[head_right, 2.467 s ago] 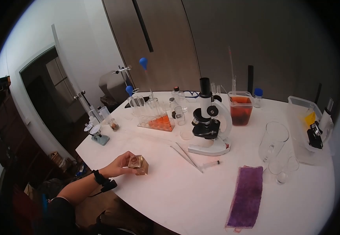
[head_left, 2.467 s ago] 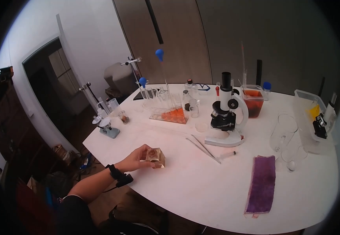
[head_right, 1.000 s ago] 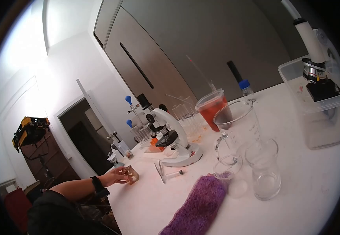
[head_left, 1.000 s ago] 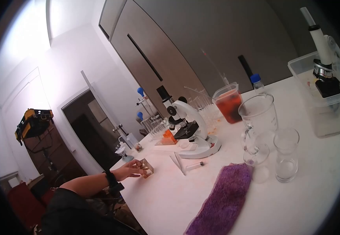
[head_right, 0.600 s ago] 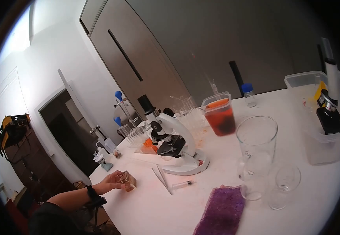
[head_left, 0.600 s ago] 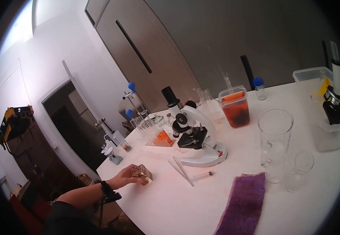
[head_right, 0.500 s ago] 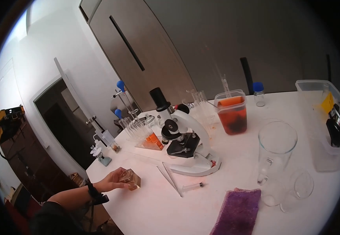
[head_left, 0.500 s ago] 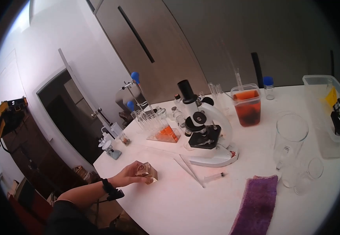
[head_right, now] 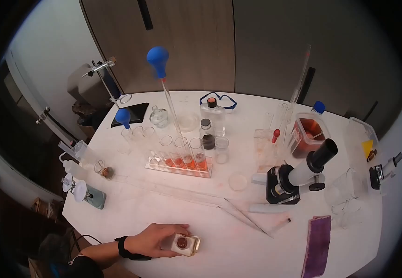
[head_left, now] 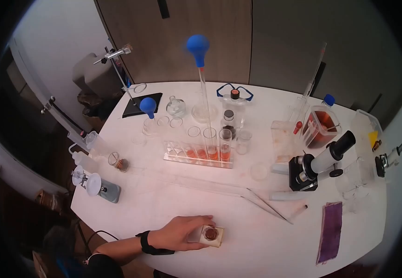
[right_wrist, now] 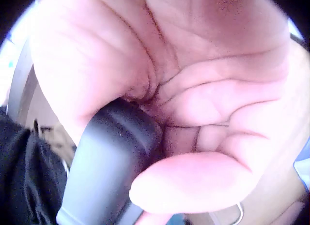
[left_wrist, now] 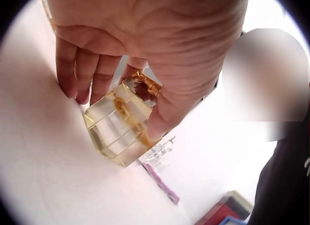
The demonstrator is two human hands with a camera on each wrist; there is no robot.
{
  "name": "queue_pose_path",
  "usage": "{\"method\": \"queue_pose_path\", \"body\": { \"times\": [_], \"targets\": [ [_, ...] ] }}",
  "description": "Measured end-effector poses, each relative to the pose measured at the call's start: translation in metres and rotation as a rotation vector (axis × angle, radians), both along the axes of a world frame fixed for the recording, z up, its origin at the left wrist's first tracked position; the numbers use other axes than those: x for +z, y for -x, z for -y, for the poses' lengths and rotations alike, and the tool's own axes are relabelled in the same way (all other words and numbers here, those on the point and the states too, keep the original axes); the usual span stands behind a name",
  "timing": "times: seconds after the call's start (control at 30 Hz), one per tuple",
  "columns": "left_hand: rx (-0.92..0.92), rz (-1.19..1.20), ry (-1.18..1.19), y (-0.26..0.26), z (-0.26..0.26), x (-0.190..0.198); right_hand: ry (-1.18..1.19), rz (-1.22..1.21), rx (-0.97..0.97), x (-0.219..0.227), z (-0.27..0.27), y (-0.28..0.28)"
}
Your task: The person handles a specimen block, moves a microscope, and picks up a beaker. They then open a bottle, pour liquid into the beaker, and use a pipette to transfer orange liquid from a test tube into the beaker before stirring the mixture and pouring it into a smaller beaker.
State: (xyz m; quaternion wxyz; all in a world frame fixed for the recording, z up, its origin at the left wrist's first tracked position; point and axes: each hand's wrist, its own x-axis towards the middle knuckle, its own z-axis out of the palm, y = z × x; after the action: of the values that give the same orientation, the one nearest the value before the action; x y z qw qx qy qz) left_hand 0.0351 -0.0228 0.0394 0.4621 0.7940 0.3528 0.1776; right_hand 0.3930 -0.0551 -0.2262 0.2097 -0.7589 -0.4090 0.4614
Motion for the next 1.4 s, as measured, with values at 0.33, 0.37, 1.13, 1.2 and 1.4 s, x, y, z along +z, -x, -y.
{"method": "queue_pose_path", "body": {
  "times": [0.33, 0.37, 1.13, 1.2, 1.4],
  "targets": [
    [-0.042, 0.037, -0.087, 0.021, 0.001, -0.004, 0.107, 0.113, -0.070, 0.032, 0.070, 0.046],
    [-0.034, 0.049, -0.095, 0.020, 0.003, -0.003, 0.110, 0.119, -0.067, 0.033, 0.076, 0.046],
    [0.189, 0.141, -0.033, 0.021, 0.007, -0.012, 0.012, -0.155, 0.773, 0.104, 0.339, -0.030],
    [0.201, 0.111, -0.021, 0.022, 0.001, -0.015, -0.021, -0.322, 0.732, 0.222, 0.261, 0.006],
    [0.202, 0.104, -0.027, 0.021, -0.005, -0.006, -0.428, -0.311, 0.737, 0.364, 0.115, 0.074]
  ]
}}
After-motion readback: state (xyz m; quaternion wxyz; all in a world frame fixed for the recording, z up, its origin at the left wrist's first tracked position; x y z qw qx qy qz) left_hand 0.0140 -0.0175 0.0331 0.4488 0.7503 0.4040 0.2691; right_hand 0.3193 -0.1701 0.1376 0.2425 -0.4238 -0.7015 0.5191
